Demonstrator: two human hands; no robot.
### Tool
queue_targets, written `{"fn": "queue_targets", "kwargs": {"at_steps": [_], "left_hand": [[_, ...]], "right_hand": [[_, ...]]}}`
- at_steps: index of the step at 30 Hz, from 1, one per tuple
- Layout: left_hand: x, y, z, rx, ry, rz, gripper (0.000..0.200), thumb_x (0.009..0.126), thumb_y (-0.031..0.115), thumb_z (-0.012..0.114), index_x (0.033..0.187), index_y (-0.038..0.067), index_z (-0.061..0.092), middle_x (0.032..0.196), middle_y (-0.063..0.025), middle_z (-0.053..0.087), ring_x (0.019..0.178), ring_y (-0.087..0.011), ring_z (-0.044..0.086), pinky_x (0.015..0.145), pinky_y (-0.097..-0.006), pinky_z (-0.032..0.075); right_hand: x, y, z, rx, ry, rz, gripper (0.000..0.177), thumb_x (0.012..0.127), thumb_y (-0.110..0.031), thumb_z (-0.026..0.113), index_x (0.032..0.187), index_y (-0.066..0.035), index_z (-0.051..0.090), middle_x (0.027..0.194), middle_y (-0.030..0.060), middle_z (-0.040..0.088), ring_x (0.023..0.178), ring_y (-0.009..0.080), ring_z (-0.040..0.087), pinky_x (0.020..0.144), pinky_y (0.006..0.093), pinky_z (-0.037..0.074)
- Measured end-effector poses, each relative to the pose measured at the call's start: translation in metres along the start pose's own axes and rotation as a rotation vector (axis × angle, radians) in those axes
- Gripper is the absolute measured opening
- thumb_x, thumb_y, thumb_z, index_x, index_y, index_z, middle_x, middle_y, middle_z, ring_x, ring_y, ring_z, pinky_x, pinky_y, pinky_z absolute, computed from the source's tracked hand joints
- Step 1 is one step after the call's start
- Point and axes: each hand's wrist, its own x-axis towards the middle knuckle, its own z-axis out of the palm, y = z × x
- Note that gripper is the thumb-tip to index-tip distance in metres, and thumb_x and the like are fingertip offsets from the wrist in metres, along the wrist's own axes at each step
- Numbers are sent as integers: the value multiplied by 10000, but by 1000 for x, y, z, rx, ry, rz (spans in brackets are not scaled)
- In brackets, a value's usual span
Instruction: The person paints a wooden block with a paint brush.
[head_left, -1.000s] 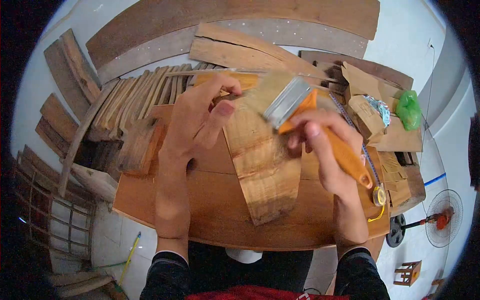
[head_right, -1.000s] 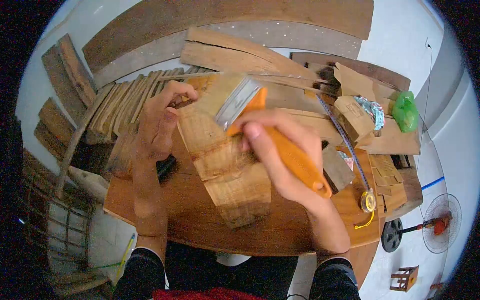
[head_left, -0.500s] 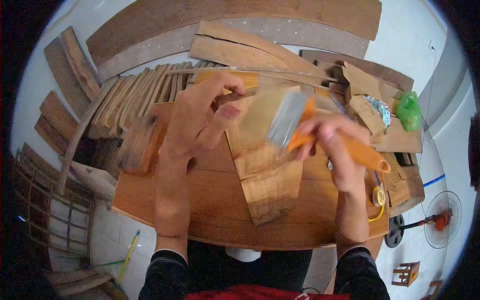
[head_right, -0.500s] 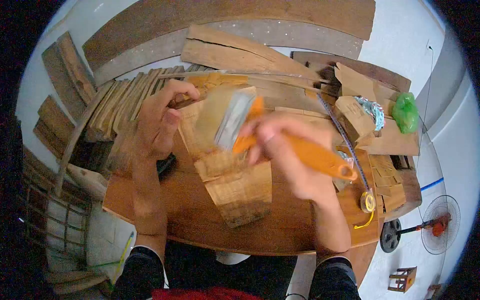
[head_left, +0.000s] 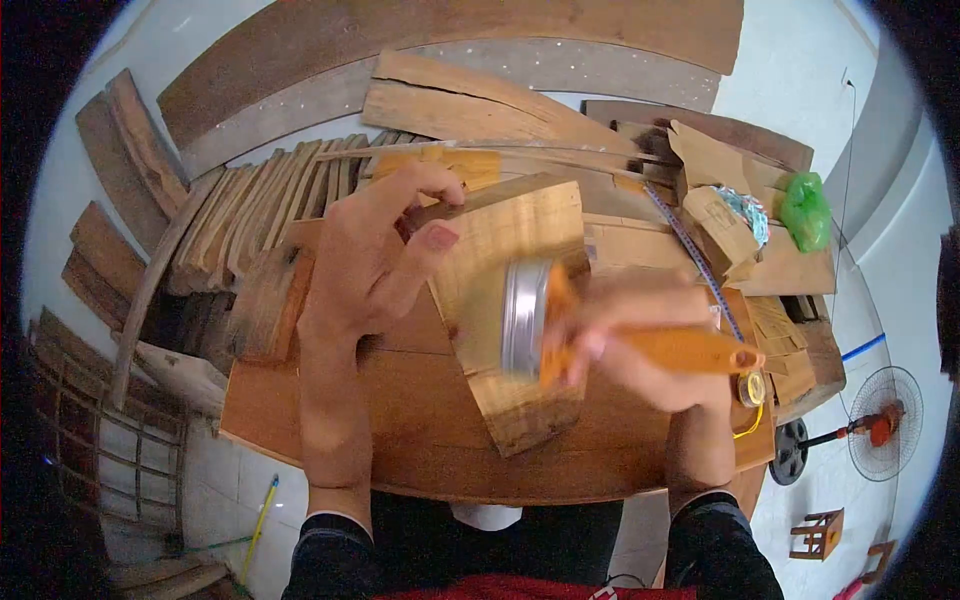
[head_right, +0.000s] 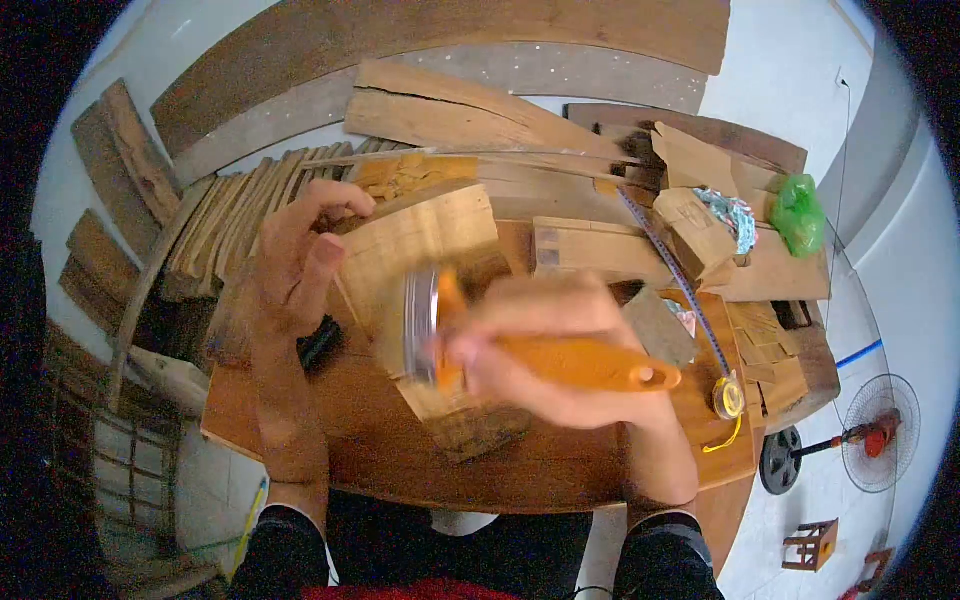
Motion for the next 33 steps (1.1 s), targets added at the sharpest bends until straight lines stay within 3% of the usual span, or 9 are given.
{"fn": "queue_targets", "kwargs": {"at_steps": [4,8,9,13,18,21,26,29,33], "left_hand": [[1,6,-6,46,-17,5,328,986,370,636,1052,50,654,777,-92,640,648,-170,602,612,-302,472],[1,-1,-3,3,-9,35,362,1000,392,624,1056,36,659,775,-91,635,665,-169,602,631,-299,475],[-1,-1,-3,-10,-7,38,370,1004,397,621,1057,32,659,774,-91,633,670,-167,603,637,-298,475],[1,1,-3,-15,6,67,349,1014,366,619,1054,22,658,777,-86,633,687,-159,599,657,-290,477],[-1,11,-3,34,-12,-109,254,985,277,681,1047,32,663,809,-81,646,695,-157,601,665,-288,480],[-1,0,-1,93,0,-73,231,933,222,745,1039,34,663,826,-76,664,707,-151,619,671,-284,494],[0,2,4,149,14,-64,299,868,227,811,1034,31,659,845,-84,699,753,-159,667,692,-287,528],[0,1,5,172,19,-110,326,852,237,827,1045,32,662,859,-97,711,759,-172,686,694,-292,540],[3,-1,6,272,-8,-112,343,848,240,831,1068,34,668,867,-110,722,755,-179,699,681,-293,547]], "right_hand": [[4,-15,15,-28,385,228,127,977,-77,638,1014,-20,745,926,108,760,733,163,722,692,302,569],[-5,-1,-2,66,147,48,135,987,-69,619,1030,-15,735,950,114,759,742,154,717,691,302,572],[-7,-10,2,120,415,219,119,963,-63,630,1001,-22,735,953,111,763,747,162,721,683,311,578],[-7,-2,-4,8,53,97,120,970,-92,633,972,-19,728,941,98,764,716,155,702,681,323,582],[-3,-13,-6,-46,355,169,86,860,-65,689,936,-39,720,912,85,756,749,226,722,720,339,576],[-6,0,-13,-171,-72,-82,106,848,-58,685,943,-60,730,901,80,751,730,251,718,704,340,577],[-12,-8,-5,-34,264,259,84,856,-89,684,926,-70,726,858,85,736,733,239,714,691,341,564],[-6,-3,-8,-191,-95,27,74,881,-71,667,933,-56,717,815,105,710,718,229,709,673,330,555],[-6,-5,1,-282,171,68,126,863,-79,679,982,-44,700,838,64,715,793,217,716,720,319,541]]}}
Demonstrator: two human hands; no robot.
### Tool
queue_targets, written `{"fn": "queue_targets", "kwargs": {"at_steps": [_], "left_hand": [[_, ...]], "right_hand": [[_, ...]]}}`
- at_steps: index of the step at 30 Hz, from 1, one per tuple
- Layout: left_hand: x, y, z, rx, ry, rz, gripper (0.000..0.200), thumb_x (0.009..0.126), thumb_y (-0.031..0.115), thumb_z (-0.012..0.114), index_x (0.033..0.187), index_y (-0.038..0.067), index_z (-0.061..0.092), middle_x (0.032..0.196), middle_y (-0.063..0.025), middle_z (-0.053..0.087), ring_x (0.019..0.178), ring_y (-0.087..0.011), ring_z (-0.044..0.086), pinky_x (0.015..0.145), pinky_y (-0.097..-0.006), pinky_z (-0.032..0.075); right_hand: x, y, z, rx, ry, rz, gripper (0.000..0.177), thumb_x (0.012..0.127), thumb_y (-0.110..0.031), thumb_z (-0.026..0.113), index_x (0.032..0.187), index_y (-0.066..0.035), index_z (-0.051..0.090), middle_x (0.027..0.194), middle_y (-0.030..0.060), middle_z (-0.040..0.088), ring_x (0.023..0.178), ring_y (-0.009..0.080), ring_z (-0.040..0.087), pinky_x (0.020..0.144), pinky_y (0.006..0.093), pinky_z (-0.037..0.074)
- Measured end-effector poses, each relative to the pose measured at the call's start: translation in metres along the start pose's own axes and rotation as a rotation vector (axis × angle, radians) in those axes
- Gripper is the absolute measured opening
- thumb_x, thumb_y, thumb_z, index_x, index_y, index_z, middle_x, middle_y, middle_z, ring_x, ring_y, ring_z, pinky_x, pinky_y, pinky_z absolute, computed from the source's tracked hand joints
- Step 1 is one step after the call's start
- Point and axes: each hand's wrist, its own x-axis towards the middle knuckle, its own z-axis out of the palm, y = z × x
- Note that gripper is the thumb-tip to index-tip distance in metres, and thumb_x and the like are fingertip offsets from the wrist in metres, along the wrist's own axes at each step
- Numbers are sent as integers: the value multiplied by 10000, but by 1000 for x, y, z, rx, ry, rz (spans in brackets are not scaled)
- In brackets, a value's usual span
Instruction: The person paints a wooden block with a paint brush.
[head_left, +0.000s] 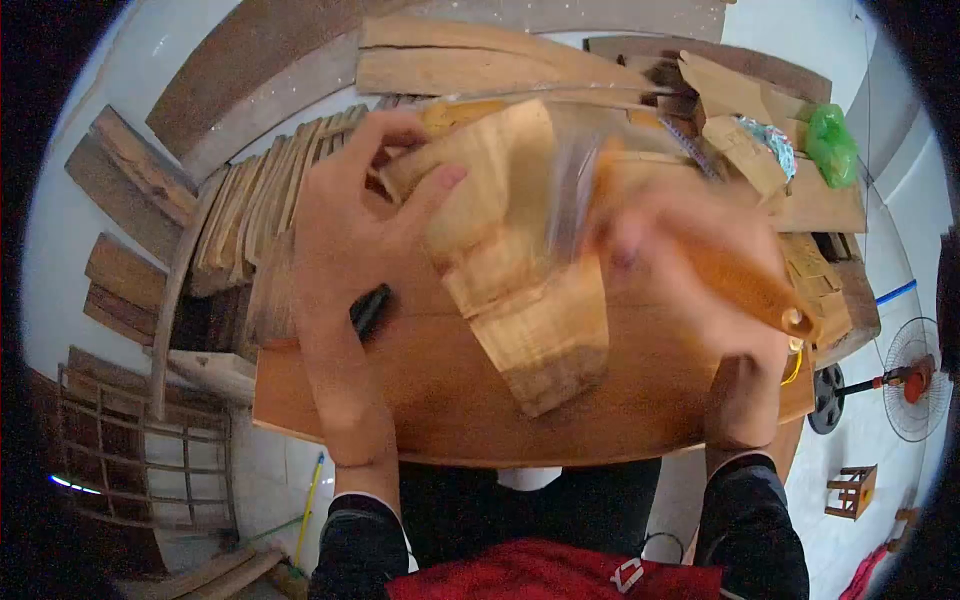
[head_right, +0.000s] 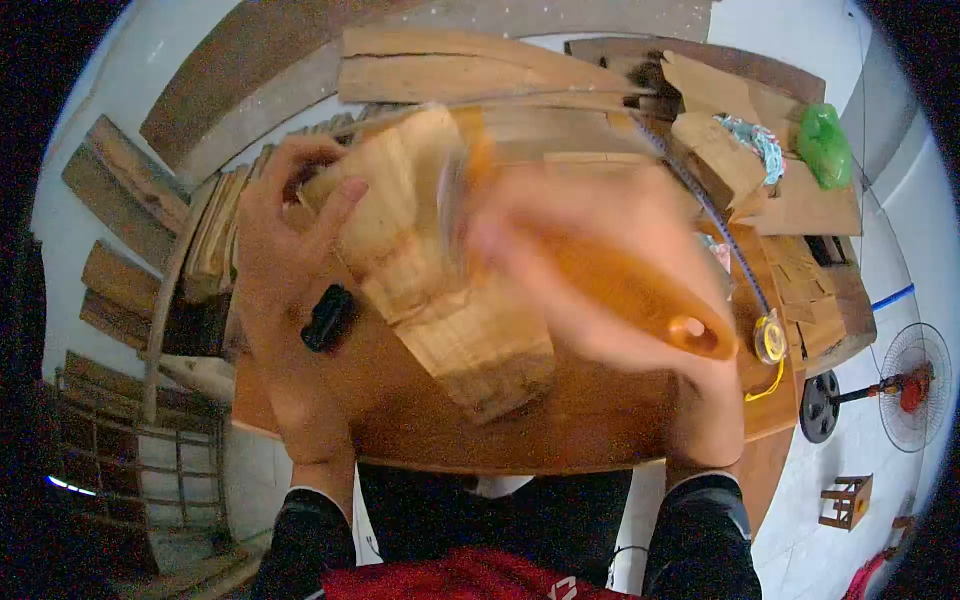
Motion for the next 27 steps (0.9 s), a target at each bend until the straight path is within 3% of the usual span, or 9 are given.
{"fn": "queue_targets", "kwargs": {"at_steps": [2,6,12,15,17,20,23,25,27], "left_hand": [[-1,2,0,12,10,14,343,850,242,831,1072,37,669,865,-111,727,763,-183,704,672,-295,549],[-1,-6,5,7,44,58,344,852,253,834,1073,45,672,872,-109,737,778,-184,717,659,-296,550],[-2,0,7,-32,3,-73,262,905,198,778,1073,38,656,964,-94,727,893,-163,667,826,-303,513],[-2,-4,7,-24,-3,-71,259,913,206,769,1083,43,659,968,-88,728,904,-151,666,828,-296,512],[-1,-5,7,16,-12,-61,257,920,217,761,1086,49,660,965,-81,729,893,-149,670,817,-294,513],[-2,-1,9,68,1,-61,253,928,229,751,1091,58,661,962,-71,728,882,-151,674,803,-294,516],[-2,-7,7,95,-13,-88,251,927,224,750,1100,67,658,953,-72,723,873,-156,679,793,-299,518],[-1,-8,8,95,-17,-78,250,927,218,749,1106,71,653,943,-76,719,870,-157,680,791,-300,519],[-3,-7,11,88,19,-48,249,930,212,745,1112,74,648,932,-80,713,867,-156,678,790,-299,518]], "right_hand": [[3,-12,6,-121,233,217,261,848,-124,713,1094,-47,673,900,18,726,861,205,717,756,290,520],[2,-10,3,-145,-217,150,462,885,-219,734,1290,-52,589,1136,48,694,869,161,711,652,283,504],[10,12,4,-28,474,179,329,891,-190,767,1166,-23,694,890,46,709,752,127,696,644,258,511],[7,6,-8,-103,-216,3,256,932,-136,725,1151,-4,701,919,31,714,821,120,692,707,252,528],[5,2,-8,-70,-218,177,236,926,-139,735,1117,-1,722,966,64,746,840,147,703,769,282,547],[9,-2,11,-66,337,269,276,899,-205,780,1082,-1,745,1013,102,762,880,177,731,789,301,560],[5,3,-4,31,-180,45,258,949,-157,725,1147,9,731,1017,73,744,873,155,712,785,268,557],[4,6,-5,-178,-181,-34,278,942,-143,723,1172,13,733,1009,87,752,859,173,720,782,278,565],[7,8,4,-178,158,-8,291,910,-156,757,1146,13,748,1007,116,767,864,193,738,783,298,574]]}}
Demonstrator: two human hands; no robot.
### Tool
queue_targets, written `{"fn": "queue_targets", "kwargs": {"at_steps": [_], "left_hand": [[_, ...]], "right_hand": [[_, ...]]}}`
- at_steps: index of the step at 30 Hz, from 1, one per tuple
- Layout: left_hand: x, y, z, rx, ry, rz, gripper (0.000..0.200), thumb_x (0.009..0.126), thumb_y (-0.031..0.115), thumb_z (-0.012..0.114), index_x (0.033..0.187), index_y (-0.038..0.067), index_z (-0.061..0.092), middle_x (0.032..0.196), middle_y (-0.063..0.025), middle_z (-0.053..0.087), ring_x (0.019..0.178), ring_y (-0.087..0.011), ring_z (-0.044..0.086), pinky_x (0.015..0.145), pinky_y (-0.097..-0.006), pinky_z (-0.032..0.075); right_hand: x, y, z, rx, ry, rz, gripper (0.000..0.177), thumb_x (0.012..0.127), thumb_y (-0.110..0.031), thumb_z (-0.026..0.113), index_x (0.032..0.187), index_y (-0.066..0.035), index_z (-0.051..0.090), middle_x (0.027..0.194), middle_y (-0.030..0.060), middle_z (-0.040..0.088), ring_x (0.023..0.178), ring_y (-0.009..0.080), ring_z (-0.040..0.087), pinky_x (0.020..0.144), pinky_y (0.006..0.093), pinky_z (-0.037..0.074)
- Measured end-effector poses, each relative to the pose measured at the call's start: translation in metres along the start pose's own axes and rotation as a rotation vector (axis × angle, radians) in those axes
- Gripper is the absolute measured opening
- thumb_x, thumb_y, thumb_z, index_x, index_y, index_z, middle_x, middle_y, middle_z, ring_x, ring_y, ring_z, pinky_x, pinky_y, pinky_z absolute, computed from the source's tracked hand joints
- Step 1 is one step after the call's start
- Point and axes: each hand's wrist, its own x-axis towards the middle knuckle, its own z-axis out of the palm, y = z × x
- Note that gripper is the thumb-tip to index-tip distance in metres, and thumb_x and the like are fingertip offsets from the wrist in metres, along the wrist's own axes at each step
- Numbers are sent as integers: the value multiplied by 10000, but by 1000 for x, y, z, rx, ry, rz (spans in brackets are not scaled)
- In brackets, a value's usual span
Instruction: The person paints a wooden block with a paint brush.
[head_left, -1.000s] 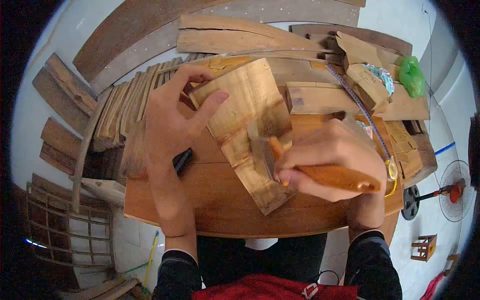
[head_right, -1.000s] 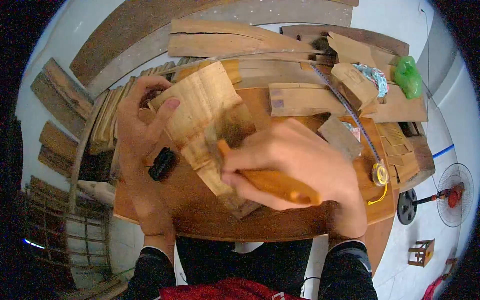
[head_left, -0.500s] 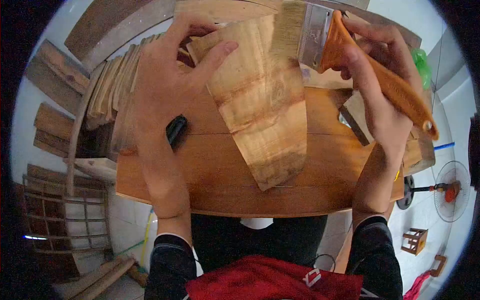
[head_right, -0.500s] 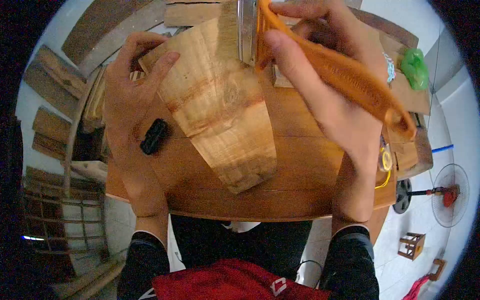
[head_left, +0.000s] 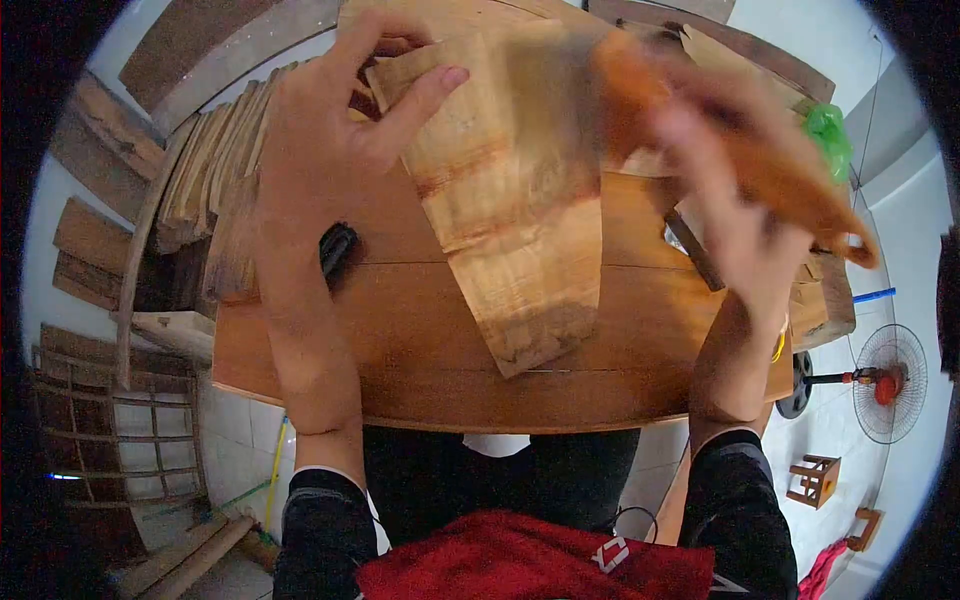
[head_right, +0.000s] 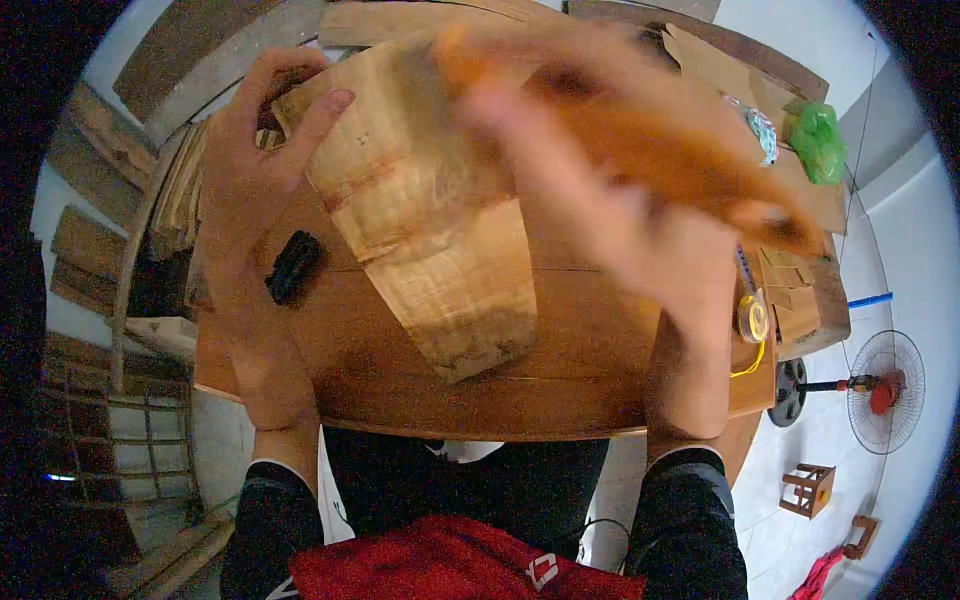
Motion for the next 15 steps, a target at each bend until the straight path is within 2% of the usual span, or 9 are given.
{"fn": "queue_targets", "kwargs": {"at_steps": [2,4,6,8,9,11,12,14,15], "left_hand": [[-1,8,0,-21,4,3,251,934,212,744,1117,72,644,928,-84,712,864,-158,677,788,-296,518],[0,7,0,-47,-4,0,250,940,214,738,1121,71,642,933,-87,710,870,-158,674,796,-294,515],[4,-3,2,-76,-43,14,246,948,219,728,1123,70,643,947,-90,708,886,-157,667,812,-294,511],[3,0,3,-76,-42,-31,246,958,235,716,1121,67,643,961,-93,706,902,-157,659,827,-303,507],[1,1,3,-77,-40,-63,247,962,244,710,1119,66,643,968,-95,706,910,-157,655,835,-307,505],[0,0,7,-75,4,-61,260,974,267,695,1128,66,636,972,-101,702,914,-166,650,840,-318,503],[-1,-1,9,-78,26,-61,267,979,278,687,1133,66,633,973,-105,701,917,-170,648,842,-323,502],[4,6,-5,-41,-125,-25,284,1009,278,669,1118,20,620,903,-108,692,806,-162,647,731,-322,505],[6,8,-10,-21,-200,-1,297,1024,277,659,1110,-3,613,868,-110,688,750,-158,647,675,-321,506]], "right_hand": [[7,0,2,27,154,29,296,875,-161,793,1109,17,763,1009,149,780,881,208,754,785,316,583],[3,-1,-5,102,-207,-38,297,876,-154,796,1112,22,761,1012,153,781,887,201,755,781,313,587],[1,6,-1,203,-390,-30,309,879,-173,799,1112,26,759,1012,153,781,880,193,752,777,315,592],[-2,3,1,171,-420,162,295,886,-181,793,1104,15,763,1012,150,782,871,198,754,773,317,596],[-5,0,8,160,-109,121,249,894,-173,783,1083,-11,772,1010,140,783,857,184,753,762,305,594],[3,3,14,194,87,16,215,904,-175,780,1049,-16,781,983,120,785,836,178,747,745,298,588],[-1,3,13,220,-1,3,223,912,-174,771,1074,-22,776,985,125,783,837,171,747,732,295,586],[-8,3,13,274,-180,-14,242,927,-172,753,1124,-32,766,990,136,779,837,157,747,706,287,582],[-4,11,6,252,-430,-55,248,935,-173,743,1139,-35,762,982,136,778,834,157,745,695,286,578]]}}
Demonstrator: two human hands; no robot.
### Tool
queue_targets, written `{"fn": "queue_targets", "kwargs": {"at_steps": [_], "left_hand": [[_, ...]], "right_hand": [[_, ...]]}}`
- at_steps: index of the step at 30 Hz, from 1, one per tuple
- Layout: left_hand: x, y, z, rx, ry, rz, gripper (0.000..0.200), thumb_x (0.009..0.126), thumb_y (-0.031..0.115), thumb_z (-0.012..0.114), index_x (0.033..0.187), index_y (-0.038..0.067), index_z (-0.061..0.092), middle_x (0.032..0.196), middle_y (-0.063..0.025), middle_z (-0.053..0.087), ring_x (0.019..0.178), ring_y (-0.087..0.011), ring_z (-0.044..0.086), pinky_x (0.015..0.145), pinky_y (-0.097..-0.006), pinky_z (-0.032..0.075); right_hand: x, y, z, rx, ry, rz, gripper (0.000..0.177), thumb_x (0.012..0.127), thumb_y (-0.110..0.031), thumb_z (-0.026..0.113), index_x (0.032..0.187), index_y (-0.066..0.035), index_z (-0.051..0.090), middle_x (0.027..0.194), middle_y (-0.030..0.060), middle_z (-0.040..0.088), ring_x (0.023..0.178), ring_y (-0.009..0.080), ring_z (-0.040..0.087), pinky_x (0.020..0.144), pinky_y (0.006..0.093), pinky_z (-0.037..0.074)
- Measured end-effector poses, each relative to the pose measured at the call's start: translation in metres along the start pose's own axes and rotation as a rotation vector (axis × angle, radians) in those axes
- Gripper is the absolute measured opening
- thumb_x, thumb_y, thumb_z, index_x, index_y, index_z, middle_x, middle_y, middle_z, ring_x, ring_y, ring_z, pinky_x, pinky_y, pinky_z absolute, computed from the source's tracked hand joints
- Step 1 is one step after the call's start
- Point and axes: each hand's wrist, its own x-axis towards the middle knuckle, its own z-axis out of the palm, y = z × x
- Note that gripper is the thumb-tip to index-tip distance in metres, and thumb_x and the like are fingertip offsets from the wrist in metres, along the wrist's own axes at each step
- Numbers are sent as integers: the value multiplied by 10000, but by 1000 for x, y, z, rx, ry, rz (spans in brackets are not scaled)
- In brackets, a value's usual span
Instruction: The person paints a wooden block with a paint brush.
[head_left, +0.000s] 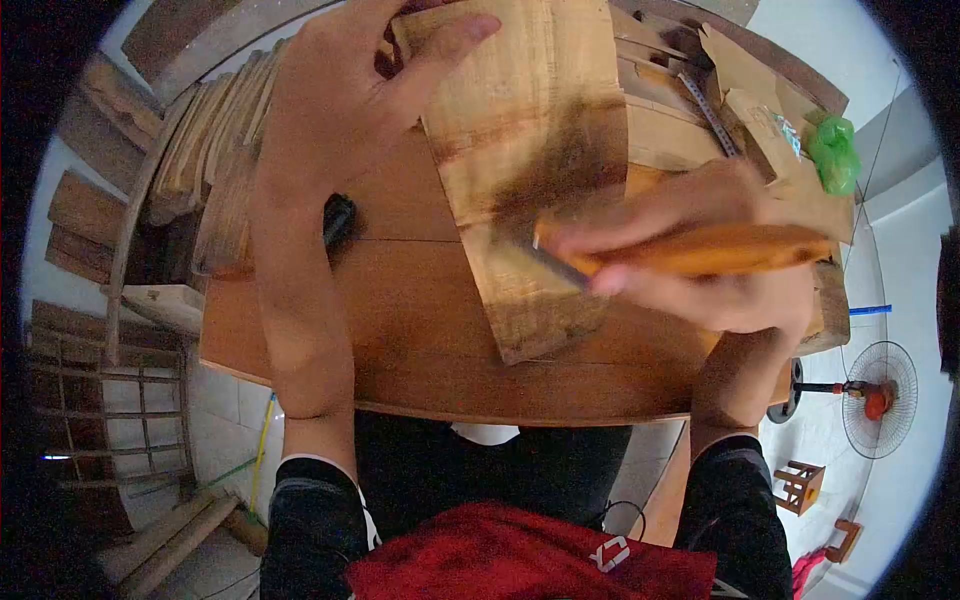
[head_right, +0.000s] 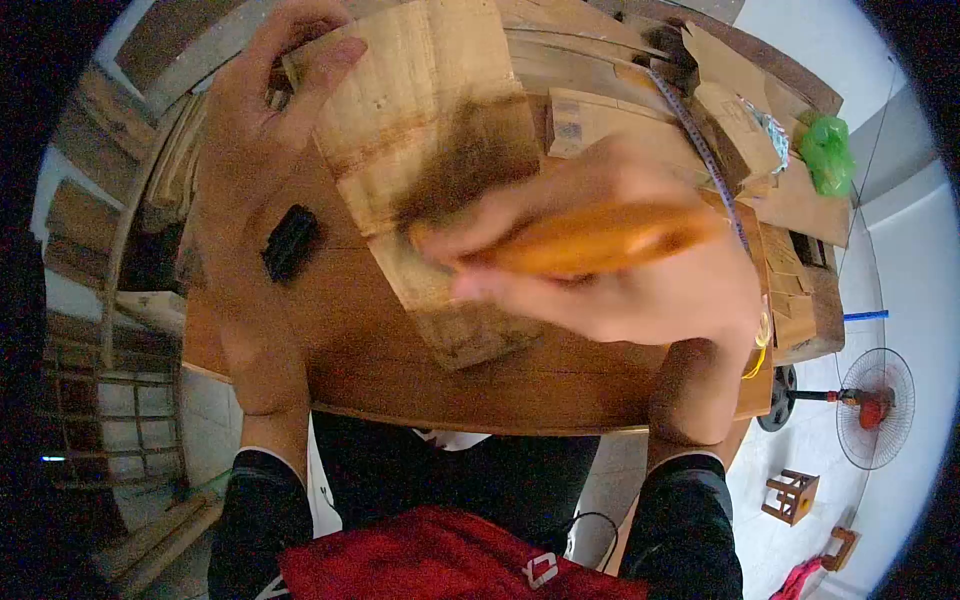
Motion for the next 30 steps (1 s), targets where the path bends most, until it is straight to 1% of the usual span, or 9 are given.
{"fn": "queue_targets", "kwargs": {"at_steps": [1,6,8,11,15,19,23,27,30], "left_hand": [[0,-4,1,22,37,56,292,1020,282,665,1094,6,609,861,-114,685,724,-164,641,657,-322,502],[1,-25,19,-59,143,199,277,1017,307,667,1069,44,597,800,-101,647,630,-171,590,599,-320,471],[-1,-28,20,-72,122,174,282,1020,325,660,1070,55,594,770,-87,620,607,-162,560,582,-315,448],[3,-29,15,-18,96,199,282,1026,341,648,1081,70,587,732,-65,581,580,-141,513,557,-309,409],[0,-26,11,69,86,136,286,1033,356,634,1115,86,582,688,-48,552,549,-136,482,534,-312,388],[0,-23,12,146,80,56,298,1046,382,606,1130,98,580,631,-43,503,508,-140,447,510,-314,372],[2,-16,7,207,45,32,295,1051,374,602,1121,88,575,602,-39,476,484,-143,428,491,-312,355],[8,-28,9,267,-28,1,292,1045,351,616,1104,71,558,588,-36,459,468,-141,411,471,-317,346],[7,-38,15,67,61,123,287,1043,339,620,1091,67,544,584,-38,454,459,-137,396,457,-326,342]], "right_hand": [[0,3,-4,-20,-250,-4,254,943,-174,733,1155,-38,758,974,136,776,831,157,743,683,284,573],[-1,-13,19,-43,636,268,293,916,-133,758,1168,15,750,927,126,773,763,163,720,627,311,540],[-2,9,11,61,109,98,276,953,-170,704,1163,3,754,945,129,772,772,173,722,649,312,550],[5,7,-6,-62,-203,51,278,932,-173,712,1157,-16,762,1025,150,775,837,211,747,757,308,586],[9,0,10,12,90,6,302,871,-84,764,1166,-23,762,996,124,784,812,211,752,728,314,574],[6,2,0,14,-322,14,266,888,-104,754,1144,-35,771,995,112,789,738,186,728,643,311,547],[9,-1,7,-134,37,-47,288,884,-136,771,1170,-100,776,951,94,790,669,163,701,588,304,524],[5,4,6,87,-381,15,276,899,-164,758,1164,-87,774,1008,90,793,682,168,714,587,293,535],[6,9,9,32,-199,-55,262,927,-186,723,1155,-67,772,994,100,791,675,177,715,584,311,541]]}}
